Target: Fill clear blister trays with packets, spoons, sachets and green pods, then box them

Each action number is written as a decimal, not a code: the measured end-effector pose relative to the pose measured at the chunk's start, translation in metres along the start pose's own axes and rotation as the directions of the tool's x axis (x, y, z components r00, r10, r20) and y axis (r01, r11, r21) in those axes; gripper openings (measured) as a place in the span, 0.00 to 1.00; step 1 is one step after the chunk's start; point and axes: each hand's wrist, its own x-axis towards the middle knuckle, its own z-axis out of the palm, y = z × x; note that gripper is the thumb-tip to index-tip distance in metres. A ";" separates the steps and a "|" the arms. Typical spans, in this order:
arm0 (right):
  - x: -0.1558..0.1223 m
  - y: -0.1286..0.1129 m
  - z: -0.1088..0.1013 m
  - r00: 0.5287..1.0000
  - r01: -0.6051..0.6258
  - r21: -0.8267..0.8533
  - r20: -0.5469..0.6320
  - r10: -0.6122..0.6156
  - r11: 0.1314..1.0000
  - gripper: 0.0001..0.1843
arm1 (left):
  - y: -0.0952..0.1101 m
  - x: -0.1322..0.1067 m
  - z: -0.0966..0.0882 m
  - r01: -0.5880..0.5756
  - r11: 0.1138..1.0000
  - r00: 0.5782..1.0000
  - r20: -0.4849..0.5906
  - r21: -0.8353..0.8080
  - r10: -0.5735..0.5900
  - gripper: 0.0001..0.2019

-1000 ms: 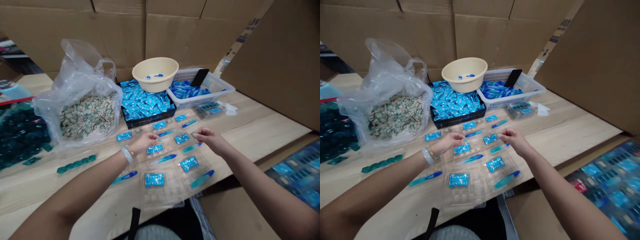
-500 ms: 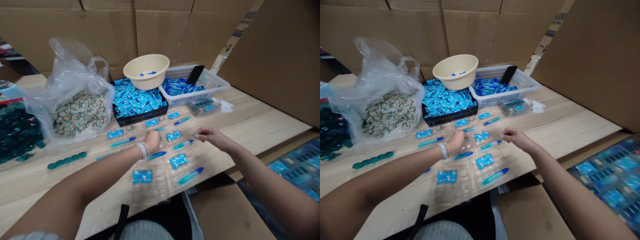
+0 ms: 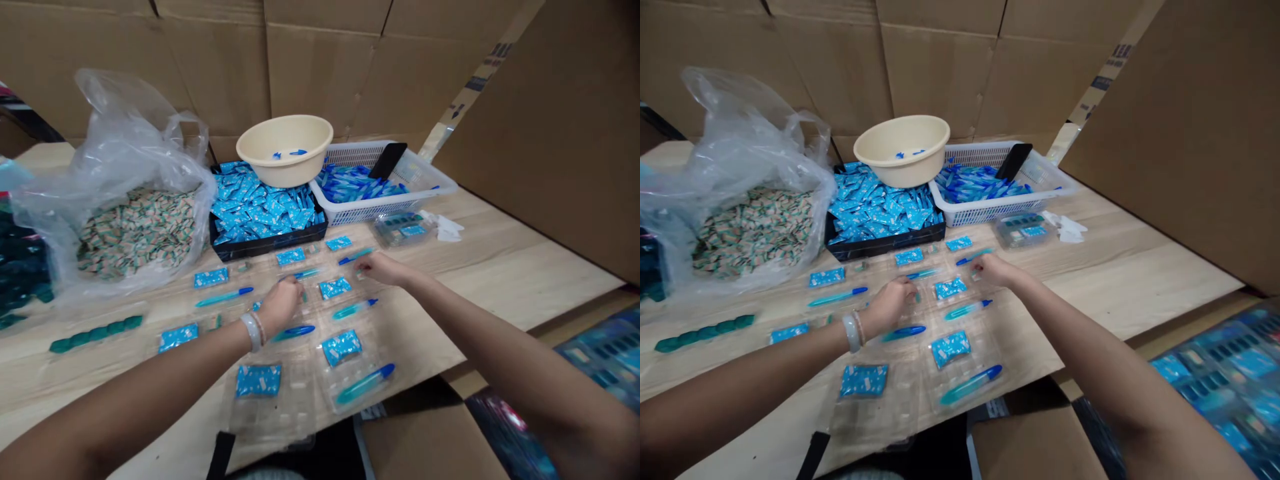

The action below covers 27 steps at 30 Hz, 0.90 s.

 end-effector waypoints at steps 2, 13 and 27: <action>-0.001 0.001 0.005 1.000 0.000 -0.041 -0.014 -0.001 0.999 0.09 | -0.002 0.000 0.000 -0.046 0.994 0.999 -0.005 0.096 0.047 0.08; -0.013 -0.002 0.025 0.970 -0.087 -0.133 -0.235 0.053 0.987 0.08 | -0.009 0.000 -0.001 -0.154 0.945 0.988 0.054 0.288 0.144 0.11; -0.026 -0.013 0.009 0.983 0.037 -0.135 -0.173 -0.060 0.990 0.09 | -0.028 -0.022 -0.008 -0.429 0.862 0.903 0.112 0.269 0.414 0.15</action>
